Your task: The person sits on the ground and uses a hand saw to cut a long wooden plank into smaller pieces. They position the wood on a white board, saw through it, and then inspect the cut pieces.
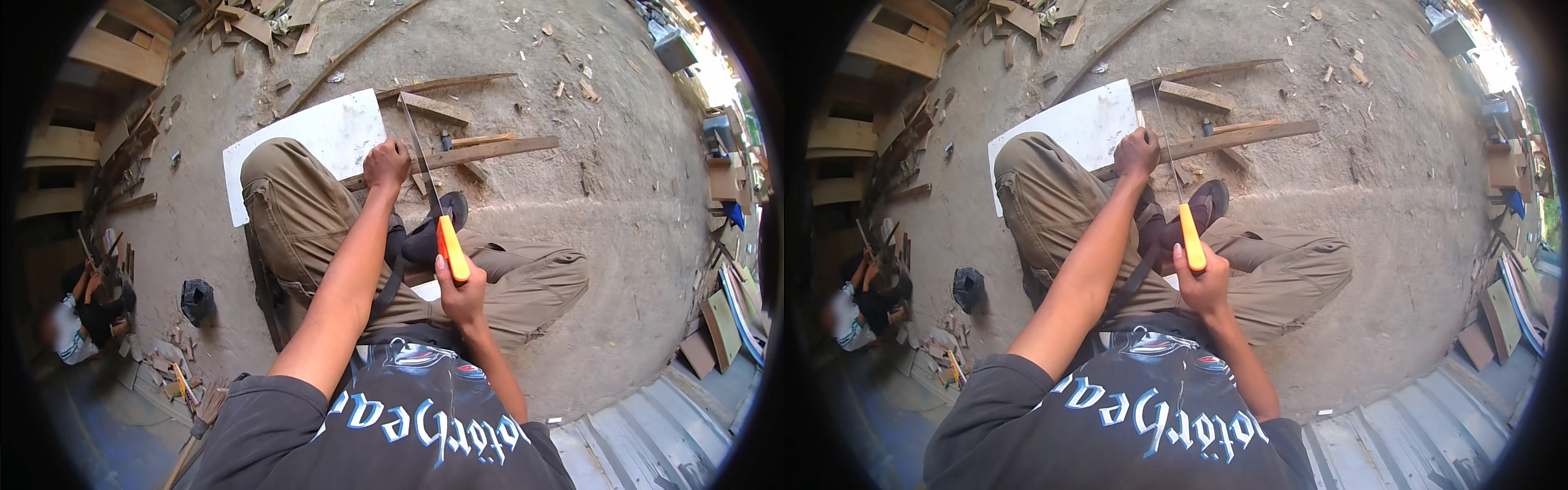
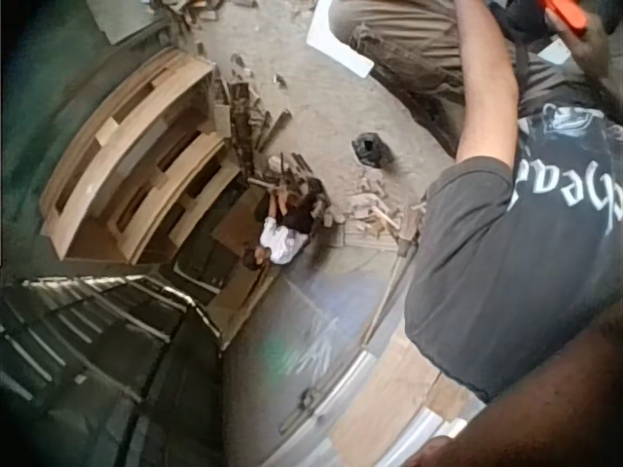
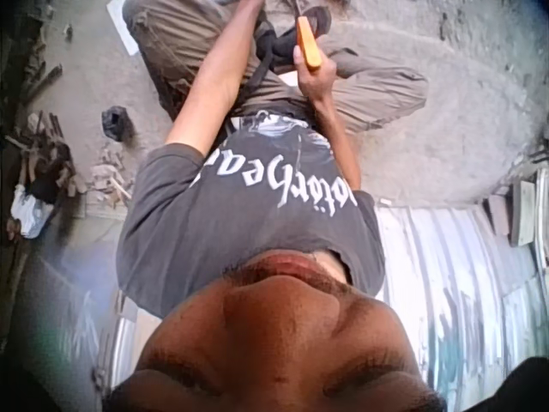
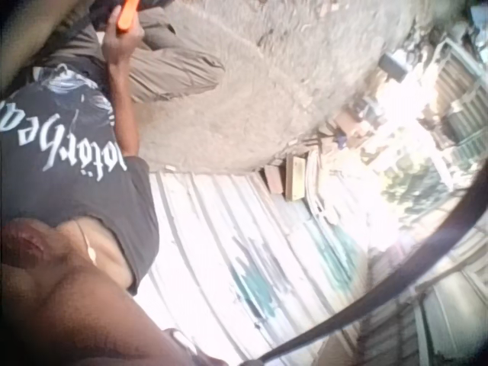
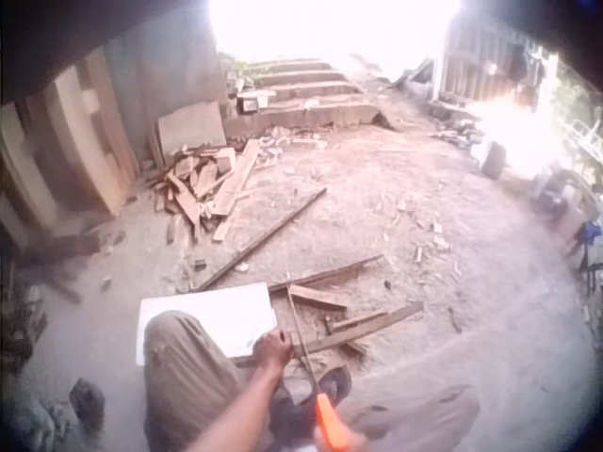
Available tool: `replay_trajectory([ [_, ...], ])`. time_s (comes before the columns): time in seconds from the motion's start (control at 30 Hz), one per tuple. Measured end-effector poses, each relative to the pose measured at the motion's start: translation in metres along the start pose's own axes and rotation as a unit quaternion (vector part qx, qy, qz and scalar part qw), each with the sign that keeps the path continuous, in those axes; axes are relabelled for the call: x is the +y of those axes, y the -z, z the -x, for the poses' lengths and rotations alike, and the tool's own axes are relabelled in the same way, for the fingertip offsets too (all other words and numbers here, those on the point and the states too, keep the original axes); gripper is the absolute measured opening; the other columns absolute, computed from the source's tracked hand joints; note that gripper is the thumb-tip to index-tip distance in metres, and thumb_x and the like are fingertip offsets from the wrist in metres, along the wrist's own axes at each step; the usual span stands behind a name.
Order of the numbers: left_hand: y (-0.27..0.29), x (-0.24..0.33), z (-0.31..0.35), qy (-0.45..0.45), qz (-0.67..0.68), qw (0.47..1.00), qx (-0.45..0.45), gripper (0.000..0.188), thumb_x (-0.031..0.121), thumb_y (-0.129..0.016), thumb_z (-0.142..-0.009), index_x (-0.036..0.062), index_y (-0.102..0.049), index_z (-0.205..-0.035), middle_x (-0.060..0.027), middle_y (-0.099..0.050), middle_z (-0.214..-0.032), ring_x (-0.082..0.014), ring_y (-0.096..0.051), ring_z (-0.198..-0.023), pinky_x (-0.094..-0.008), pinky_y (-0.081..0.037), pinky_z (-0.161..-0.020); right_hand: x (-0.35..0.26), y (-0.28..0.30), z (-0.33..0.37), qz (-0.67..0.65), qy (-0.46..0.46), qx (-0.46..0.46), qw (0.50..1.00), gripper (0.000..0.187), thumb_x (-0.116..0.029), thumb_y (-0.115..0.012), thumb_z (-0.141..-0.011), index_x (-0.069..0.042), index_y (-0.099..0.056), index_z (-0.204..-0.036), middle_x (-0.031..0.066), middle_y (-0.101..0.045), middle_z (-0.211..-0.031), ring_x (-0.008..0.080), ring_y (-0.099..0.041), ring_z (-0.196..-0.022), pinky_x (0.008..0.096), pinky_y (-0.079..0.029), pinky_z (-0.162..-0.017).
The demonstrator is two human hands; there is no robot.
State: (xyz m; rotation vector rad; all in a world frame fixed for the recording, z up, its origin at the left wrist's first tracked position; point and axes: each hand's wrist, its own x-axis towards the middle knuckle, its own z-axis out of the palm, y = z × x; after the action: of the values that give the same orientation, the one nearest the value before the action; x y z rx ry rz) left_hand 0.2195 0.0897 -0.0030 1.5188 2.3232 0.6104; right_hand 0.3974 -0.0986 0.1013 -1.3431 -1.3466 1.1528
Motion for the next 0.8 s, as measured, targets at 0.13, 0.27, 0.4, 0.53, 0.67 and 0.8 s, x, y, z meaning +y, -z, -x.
replay_trajectory([
  [0.13, 0.001, 0.0, 0.003, -0.006, -0.016, 0.999, -0.027, 0.035, 0.031, -0.05, -0.092, 0.0034, -0.072, -0.089, -0.0242, -0.071, -0.09, -0.041, -0.07, -0.087, -0.0492, -0.054, -0.081, -0.015, 0.0, 0.0, 0.033, -0.024, -0.021, 0.999, 0.02, -0.016, -0.068, -0.095, 0.002, -0.064, -0.088, 0.0063, -0.058, -0.06, 0.0092, -0.05, -0.052, 0.0282, -0.041, -0.05],
  [0.27, 0.002, -0.003, 0.003, -0.018, -0.009, 1.0, -0.019, 0.035, 0.03, -0.051, -0.092, 0.0027, -0.072, -0.087, -0.0239, -0.072, -0.09, -0.0406, -0.07, -0.086, -0.0488, -0.054, -0.081, -0.026, 0.002, 0.004, 0.04, -0.06, -0.032, 0.997, 0.023, -0.019, -0.067, -0.096, 0.003, -0.062, -0.093, 0.0088, -0.06, -0.065, 0.0128, -0.055, -0.058, 0.031, -0.045, -0.056],
  [0.4, 0.001, 0.0, 0.003, -0.02, 0.013, 1.0, -0.01, 0.033, 0.028, -0.051, -0.092, 0.0023, -0.071, -0.086, -0.0235, -0.072, -0.089, -0.0405, -0.07, -0.085, -0.0484, -0.054, -0.081, -0.037, 0.001, 0.012, 0.027, -0.063, -0.016, 0.997, 0.028, -0.024, -0.066, -0.098, 0.003, -0.059, -0.1, 0.0111, -0.061, -0.071, 0.0158, -0.057, -0.064, 0.0335, -0.047, -0.062],
  [0.53, 0.0, -0.005, 0.0, -0.049, 0.041, 0.998, 0.0, 0.031, 0.027, -0.053, -0.093, 0.0027, -0.071, -0.087, -0.0224, -0.072, -0.089, -0.04, -0.068, -0.086, -0.0475, -0.052, -0.083, -0.039, -0.001, 0.008, 0.078, -0.05, 0.007, 0.996, 0.028, -0.025, -0.066, -0.098, 0.002, -0.06, -0.099, 0.01, -0.06, -0.067, 0.0144, -0.055, -0.059, 0.0325, -0.046, -0.057],
  [0.67, -0.002, -0.023, -0.007, -0.068, 0.03, 0.995, 0.068, 0.029, 0.028, -0.055, -0.092, 0.0038, -0.07, -0.087, -0.0171, -0.07, -0.09, -0.0338, -0.062, -0.097, -0.0488, -0.042, -0.094, -0.031, -0.005, 0.002, 0.073, -0.032, 0.018, 0.997, 0.028, -0.026, -0.066, -0.098, 0.002, -0.06, -0.096, 0.0092, -0.059, -0.065, 0.0136, -0.053, -0.057, 0.0324, -0.045, -0.054],
  [0.8, 0.001, -0.058, -0.014, -0.065, -0.015, 0.989, 0.132, 0.026, 0.03, -0.057, -0.091, 0.0062, -0.066, -0.093, -0.0117, -0.062, -0.107, -0.0287, -0.05, -0.119, -0.0591, -0.027, -0.107, -0.026, -0.011, 0.008, 0.075, -0.025, 0.022, 0.997, 0.028, -0.026, -0.067, -0.098, 0.001, -0.06, -0.093, 0.0091, -0.059, -0.064, 0.0132, -0.054, -0.057, 0.0324, -0.045, -0.054],
])
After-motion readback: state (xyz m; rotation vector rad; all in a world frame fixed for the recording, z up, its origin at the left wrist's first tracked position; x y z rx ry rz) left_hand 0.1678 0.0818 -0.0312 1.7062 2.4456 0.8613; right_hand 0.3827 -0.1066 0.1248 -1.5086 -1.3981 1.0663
